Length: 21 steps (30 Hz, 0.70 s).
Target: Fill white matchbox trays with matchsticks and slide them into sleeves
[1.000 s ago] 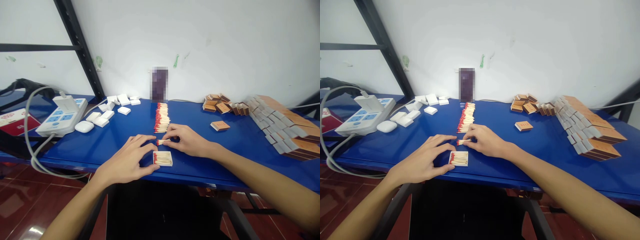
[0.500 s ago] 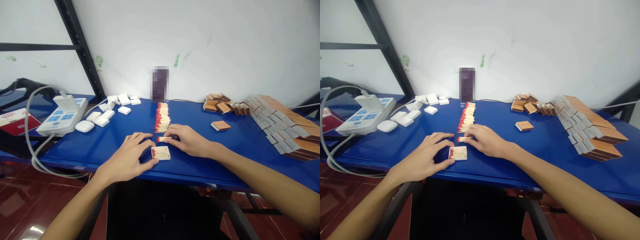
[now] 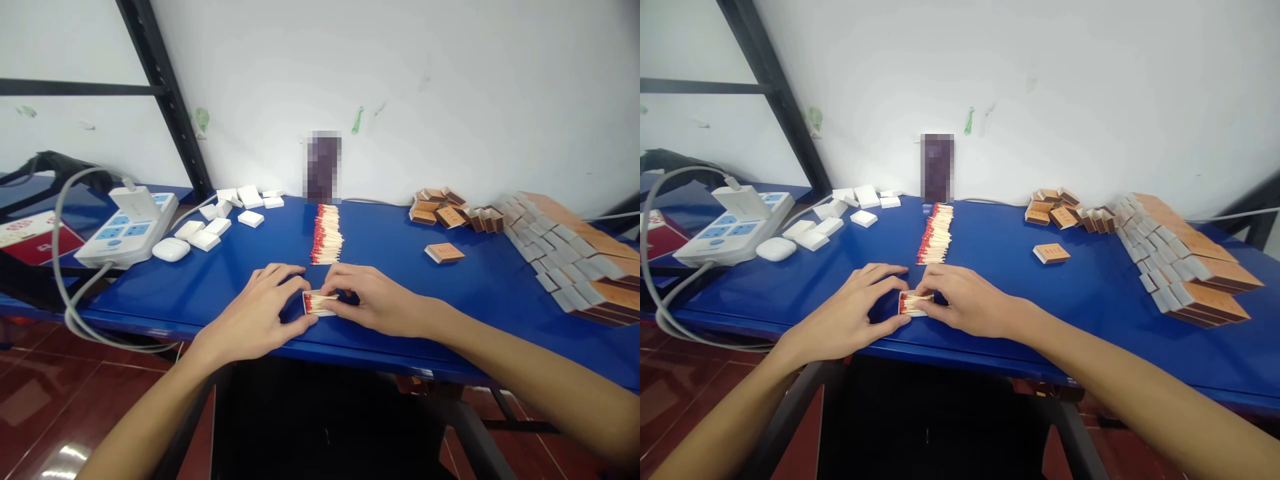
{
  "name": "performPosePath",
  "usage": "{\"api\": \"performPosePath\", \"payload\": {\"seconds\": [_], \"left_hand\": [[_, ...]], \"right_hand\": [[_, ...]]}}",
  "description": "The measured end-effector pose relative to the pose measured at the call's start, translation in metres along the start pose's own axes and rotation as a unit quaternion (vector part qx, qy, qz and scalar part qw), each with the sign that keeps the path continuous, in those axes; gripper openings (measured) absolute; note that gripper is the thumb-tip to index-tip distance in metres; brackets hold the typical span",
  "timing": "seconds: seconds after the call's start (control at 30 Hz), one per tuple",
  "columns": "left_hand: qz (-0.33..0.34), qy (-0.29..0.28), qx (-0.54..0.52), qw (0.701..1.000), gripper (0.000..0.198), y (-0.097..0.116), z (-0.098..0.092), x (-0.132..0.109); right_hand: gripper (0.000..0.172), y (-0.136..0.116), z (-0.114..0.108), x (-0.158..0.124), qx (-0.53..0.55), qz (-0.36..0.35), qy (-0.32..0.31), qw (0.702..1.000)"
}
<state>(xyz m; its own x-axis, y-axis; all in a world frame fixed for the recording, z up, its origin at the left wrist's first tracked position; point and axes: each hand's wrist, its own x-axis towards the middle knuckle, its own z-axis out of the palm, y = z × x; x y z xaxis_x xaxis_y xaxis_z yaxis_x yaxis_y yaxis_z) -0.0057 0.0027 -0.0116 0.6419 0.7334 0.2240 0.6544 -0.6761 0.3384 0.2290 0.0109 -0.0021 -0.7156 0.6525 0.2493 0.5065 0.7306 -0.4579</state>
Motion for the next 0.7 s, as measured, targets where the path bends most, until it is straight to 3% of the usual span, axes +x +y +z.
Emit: {"api": "performPosePath", "payload": {"seconds": [0.43,0.7], "left_hand": [[0.007,-0.003,-0.007,1.000,0.034,0.0007,-0.0019,0.0004],[0.040,-0.007,-0.030,0.999,0.036,0.0006,-0.0018,0.0007]], "right_hand": [[0.010,-0.0001,-0.0030,0.0003,0.017,-0.026,0.052,0.998],[0.007,0.0009,-0.0035,0.0000,0.032,-0.020,0.041,0.998]]}}
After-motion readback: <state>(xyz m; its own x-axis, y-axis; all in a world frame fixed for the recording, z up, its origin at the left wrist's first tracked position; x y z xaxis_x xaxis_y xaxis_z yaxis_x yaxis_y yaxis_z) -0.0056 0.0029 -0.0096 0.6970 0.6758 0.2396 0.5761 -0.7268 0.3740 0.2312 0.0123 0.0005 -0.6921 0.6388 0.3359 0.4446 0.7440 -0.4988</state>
